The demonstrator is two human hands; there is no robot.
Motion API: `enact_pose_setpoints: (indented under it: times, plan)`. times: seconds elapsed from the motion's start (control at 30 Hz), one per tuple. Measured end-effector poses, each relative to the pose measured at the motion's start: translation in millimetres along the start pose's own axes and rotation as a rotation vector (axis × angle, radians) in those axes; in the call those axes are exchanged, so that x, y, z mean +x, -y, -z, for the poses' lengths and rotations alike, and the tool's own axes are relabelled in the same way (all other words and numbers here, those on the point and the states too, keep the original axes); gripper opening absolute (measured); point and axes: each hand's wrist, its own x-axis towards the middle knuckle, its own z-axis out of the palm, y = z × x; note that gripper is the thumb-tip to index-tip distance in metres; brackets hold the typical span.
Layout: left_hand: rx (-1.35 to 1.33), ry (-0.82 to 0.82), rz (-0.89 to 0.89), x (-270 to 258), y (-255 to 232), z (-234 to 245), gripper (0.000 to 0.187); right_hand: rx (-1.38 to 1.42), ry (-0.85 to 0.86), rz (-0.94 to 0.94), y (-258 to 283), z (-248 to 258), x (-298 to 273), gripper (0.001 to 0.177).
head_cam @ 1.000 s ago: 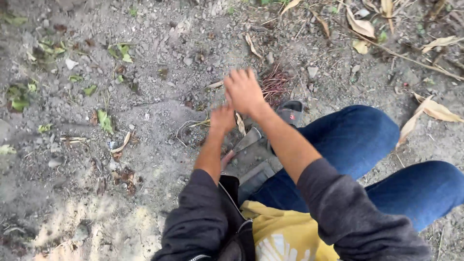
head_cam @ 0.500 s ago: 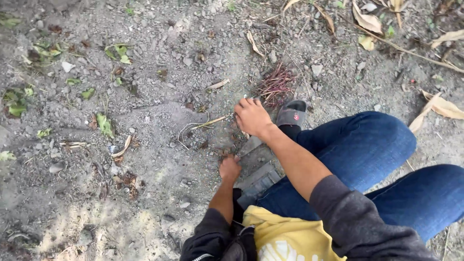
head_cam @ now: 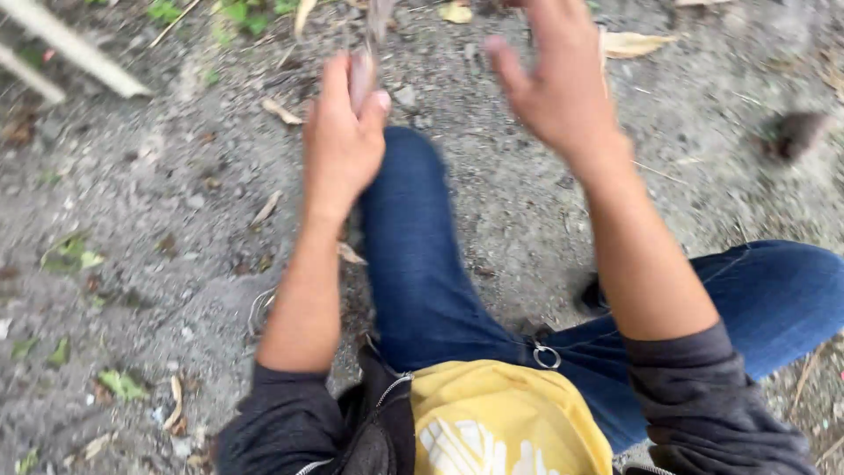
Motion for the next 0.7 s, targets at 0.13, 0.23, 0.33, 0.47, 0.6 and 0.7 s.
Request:
enact_pose_setpoints:
  times: [0.13, 0.23, 0.33, 0.47, 0.6, 0.7]
  plan:
    - [0.01, 0.155, -0.159, 29.8, -90.2, -29.3, 0.039, -0.099, 0.009, -0.267, -77.9, 66.7, -78.8, 0.025]
    - [0.129, 0.236, -0.247, 26.6, -117.8, -88.1, 0.036, -0.078, -0.041, -0.296, -115.5, 91.6, -104.5, 0.023]
    - [0.137, 0.442, 0.007, 6.8, -148.2, -117.2, 0.037, 0.01, -0.096, -0.267, -127.4, 100.4, -104.0, 0.018]
    - [0.191, 0.547, 0.05, -5.1, -104.7, -149.0, 0.021, 0.148, -0.113, -0.309, -132.1, 101.2, -107.7, 0.019]
    - [0.212, 0.709, 0.309, -9.3, -93.5, -158.7, 0.025, 0.145, -0.141, -0.41, -142.9, 108.1, -113.2, 0.015]
    - [0.191, 0.664, 0.206, -12.2, -38.8, -203.6, 0.015, 0.216, -0.137, -0.456, -147.5, 109.3, -121.8, 0.01]
